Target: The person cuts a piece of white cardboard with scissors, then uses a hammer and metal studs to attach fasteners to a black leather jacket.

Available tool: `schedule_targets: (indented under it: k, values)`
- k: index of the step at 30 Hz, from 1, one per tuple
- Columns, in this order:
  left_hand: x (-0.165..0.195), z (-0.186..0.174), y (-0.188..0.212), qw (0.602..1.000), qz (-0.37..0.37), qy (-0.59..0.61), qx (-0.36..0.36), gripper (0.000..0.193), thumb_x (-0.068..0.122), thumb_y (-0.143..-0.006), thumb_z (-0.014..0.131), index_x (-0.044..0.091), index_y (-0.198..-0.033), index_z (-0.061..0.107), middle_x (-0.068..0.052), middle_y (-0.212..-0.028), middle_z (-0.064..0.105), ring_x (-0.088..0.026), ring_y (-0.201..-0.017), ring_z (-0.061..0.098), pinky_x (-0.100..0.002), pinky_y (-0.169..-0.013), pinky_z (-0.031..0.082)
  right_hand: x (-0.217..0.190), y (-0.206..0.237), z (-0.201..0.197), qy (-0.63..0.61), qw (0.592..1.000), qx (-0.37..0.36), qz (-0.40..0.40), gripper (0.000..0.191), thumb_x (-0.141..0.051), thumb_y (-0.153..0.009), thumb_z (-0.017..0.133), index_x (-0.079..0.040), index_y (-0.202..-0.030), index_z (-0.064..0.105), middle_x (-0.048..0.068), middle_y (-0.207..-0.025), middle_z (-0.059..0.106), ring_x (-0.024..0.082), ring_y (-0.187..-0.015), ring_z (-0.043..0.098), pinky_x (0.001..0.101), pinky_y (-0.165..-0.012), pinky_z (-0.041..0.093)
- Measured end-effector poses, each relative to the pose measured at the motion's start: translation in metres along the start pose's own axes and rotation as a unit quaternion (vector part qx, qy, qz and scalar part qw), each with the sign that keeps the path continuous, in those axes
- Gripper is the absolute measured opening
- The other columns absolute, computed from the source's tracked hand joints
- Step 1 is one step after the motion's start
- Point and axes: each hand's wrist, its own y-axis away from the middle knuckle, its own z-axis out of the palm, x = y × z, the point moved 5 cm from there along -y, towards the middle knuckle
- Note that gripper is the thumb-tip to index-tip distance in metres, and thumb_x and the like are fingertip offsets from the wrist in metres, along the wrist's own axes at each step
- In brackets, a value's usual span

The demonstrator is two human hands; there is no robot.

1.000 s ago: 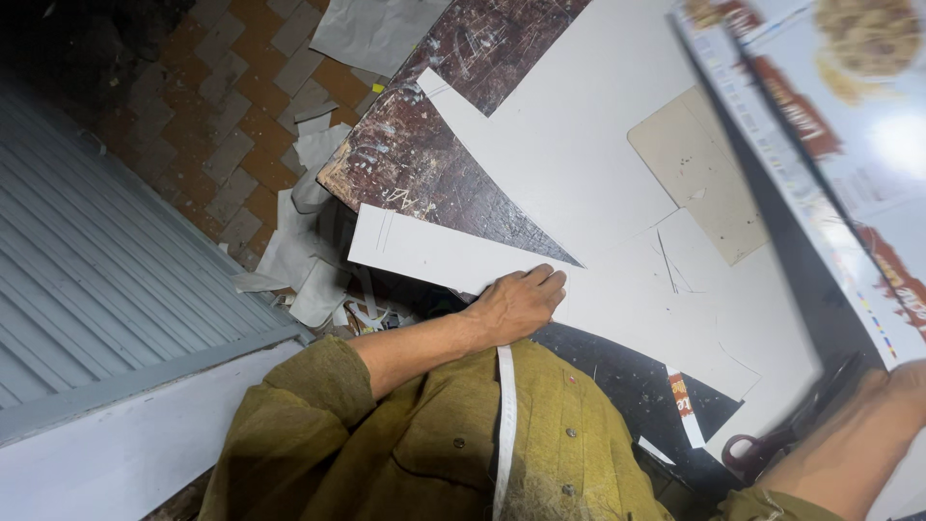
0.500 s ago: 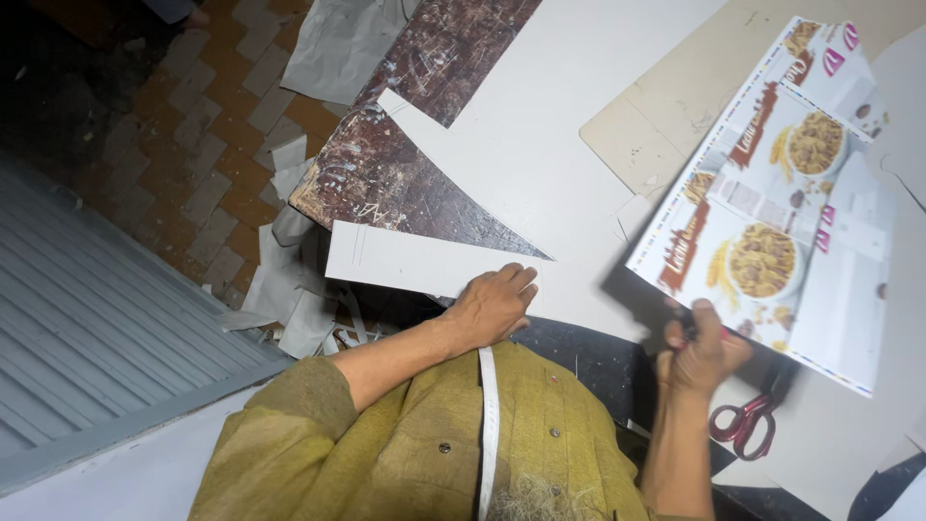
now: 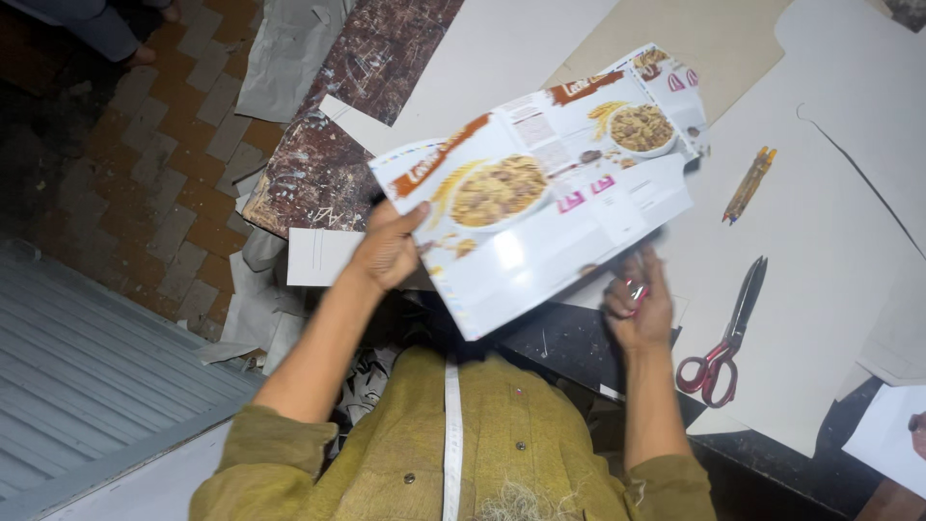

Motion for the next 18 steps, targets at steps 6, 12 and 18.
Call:
schedule_targets:
  k: [6, 12, 18]
  values:
    - [0.070, -0.054, 0.067, 0.987, 0.023, -0.133, -0.089, 0.063, 0.006, -0.092, 0.071, -0.003, -0.148, 0.045, -0.019, -0.146, 0.057, -0.026, -0.133, 0.058, -0.040, -0.110, 0.048, -0.077, 0.003, -0.029, 0.006, 0.997, 0.073, 0.026, 0.097, -0.082, -0.088, 0.037, 0.000, -0.129, 0.068, 0.003, -0.083, 0.062, 0.010, -0.051, 0.046, 0.0220, -0.042, 0.036]
    - [0.048, -0.101, 0.113, 0.980, -0.006, -0.200, 0.000, 0.063, 0.007, -0.088, 0.070, 0.002, -0.146, 0.047, -0.016, -0.140, 0.062, -0.023, -0.126, 0.060, -0.040, -0.104, 0.051, -0.061, 0.028, -0.065, 0.425, 0.887, 0.181, 0.025, 0.027, -0.012, -0.100, 0.072, 0.008, -0.115, 0.064, 0.007, -0.080, 0.059, 0.010, -0.061, 0.049, 0.0254, -0.050, 0.036]
    - [0.020, -0.140, 0.163, 0.968, 0.012, -0.202, 0.148, 0.050, 0.007, -0.092, 0.069, 0.000, -0.140, 0.057, -0.014, -0.129, 0.069, -0.021, -0.114, 0.067, -0.037, -0.094, 0.054, -0.014, 0.084, -0.040, 0.574, 0.808, 0.091, -0.098, 0.086, -0.007, -0.081, 0.072, 0.005, -0.152, 0.026, -0.002, -0.082, 0.062, 0.006, -0.073, 0.059, 0.0189, -0.071, 0.049]
